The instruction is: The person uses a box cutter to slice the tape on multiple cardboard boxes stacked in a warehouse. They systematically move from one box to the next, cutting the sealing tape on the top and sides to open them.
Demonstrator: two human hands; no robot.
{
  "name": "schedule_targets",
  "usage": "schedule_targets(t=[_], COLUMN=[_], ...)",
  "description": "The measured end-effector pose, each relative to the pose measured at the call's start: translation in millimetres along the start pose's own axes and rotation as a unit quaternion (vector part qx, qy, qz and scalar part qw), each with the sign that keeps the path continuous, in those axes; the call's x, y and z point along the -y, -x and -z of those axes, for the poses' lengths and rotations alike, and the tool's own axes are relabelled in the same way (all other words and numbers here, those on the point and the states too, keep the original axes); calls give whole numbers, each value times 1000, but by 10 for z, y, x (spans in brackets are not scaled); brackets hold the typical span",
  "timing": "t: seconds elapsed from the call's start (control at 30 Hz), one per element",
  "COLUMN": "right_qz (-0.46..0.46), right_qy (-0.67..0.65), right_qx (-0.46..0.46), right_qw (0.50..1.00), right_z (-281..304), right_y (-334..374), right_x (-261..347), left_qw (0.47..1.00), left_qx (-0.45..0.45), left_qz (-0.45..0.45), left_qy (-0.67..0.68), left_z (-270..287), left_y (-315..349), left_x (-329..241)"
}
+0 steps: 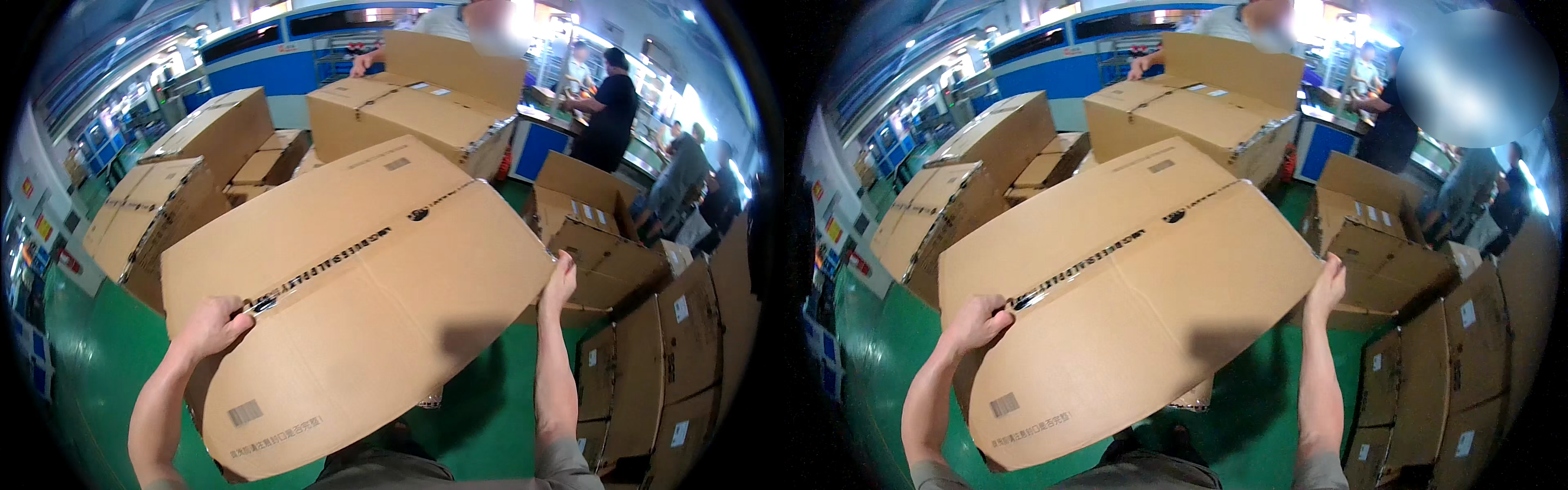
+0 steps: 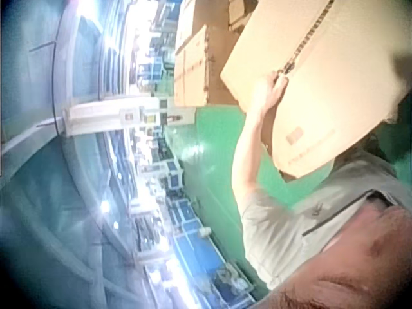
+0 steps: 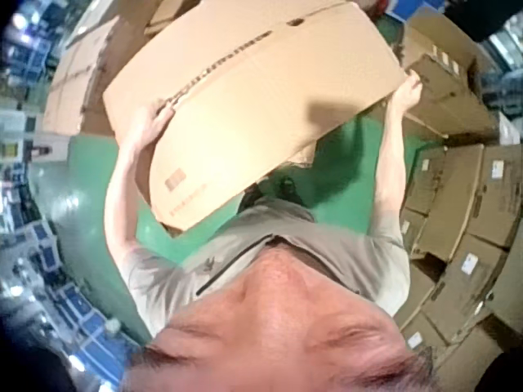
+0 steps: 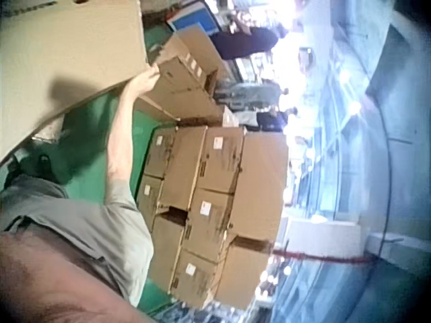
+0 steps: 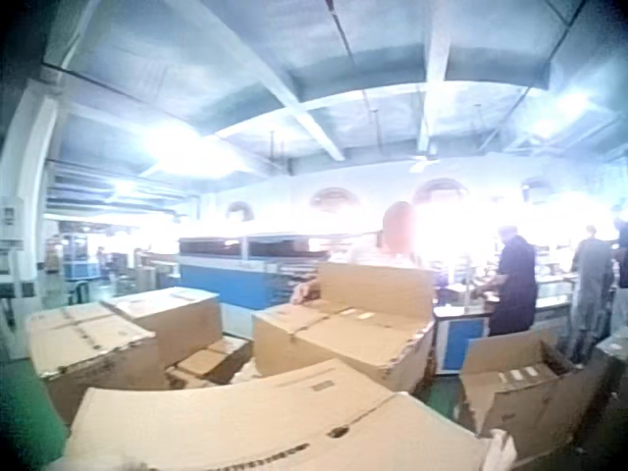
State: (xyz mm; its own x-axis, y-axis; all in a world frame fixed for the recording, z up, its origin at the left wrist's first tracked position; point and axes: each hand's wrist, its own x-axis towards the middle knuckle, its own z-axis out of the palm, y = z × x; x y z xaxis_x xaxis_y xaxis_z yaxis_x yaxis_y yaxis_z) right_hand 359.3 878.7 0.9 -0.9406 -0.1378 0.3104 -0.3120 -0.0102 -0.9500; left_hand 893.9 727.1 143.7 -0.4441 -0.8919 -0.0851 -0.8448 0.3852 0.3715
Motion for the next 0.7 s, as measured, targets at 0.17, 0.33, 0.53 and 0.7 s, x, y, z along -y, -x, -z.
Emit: schedule_targets(t=[0.17,0.33,0.53,0.7], right_qz=[89,-16,-39,-49], right_qy=[-81,-184,-214,-290], right_qx=[73,39,35,102], right_qw=[990,982,975,950], right_z=[123,-41,-89,-368], right_y=[774,1548,1566,1662], right_x=[30,459,428,493], left_qw=[996,994,1000,1000], left_qx=[9,-54,1,-1], left_qz=[-41,-85,-19,-2], left_qy=[-78,-52,-14,-4], left_z=[42,-102,-55,121], left_y=[-2,24,117,512], left_x=[-56,73,23,260])
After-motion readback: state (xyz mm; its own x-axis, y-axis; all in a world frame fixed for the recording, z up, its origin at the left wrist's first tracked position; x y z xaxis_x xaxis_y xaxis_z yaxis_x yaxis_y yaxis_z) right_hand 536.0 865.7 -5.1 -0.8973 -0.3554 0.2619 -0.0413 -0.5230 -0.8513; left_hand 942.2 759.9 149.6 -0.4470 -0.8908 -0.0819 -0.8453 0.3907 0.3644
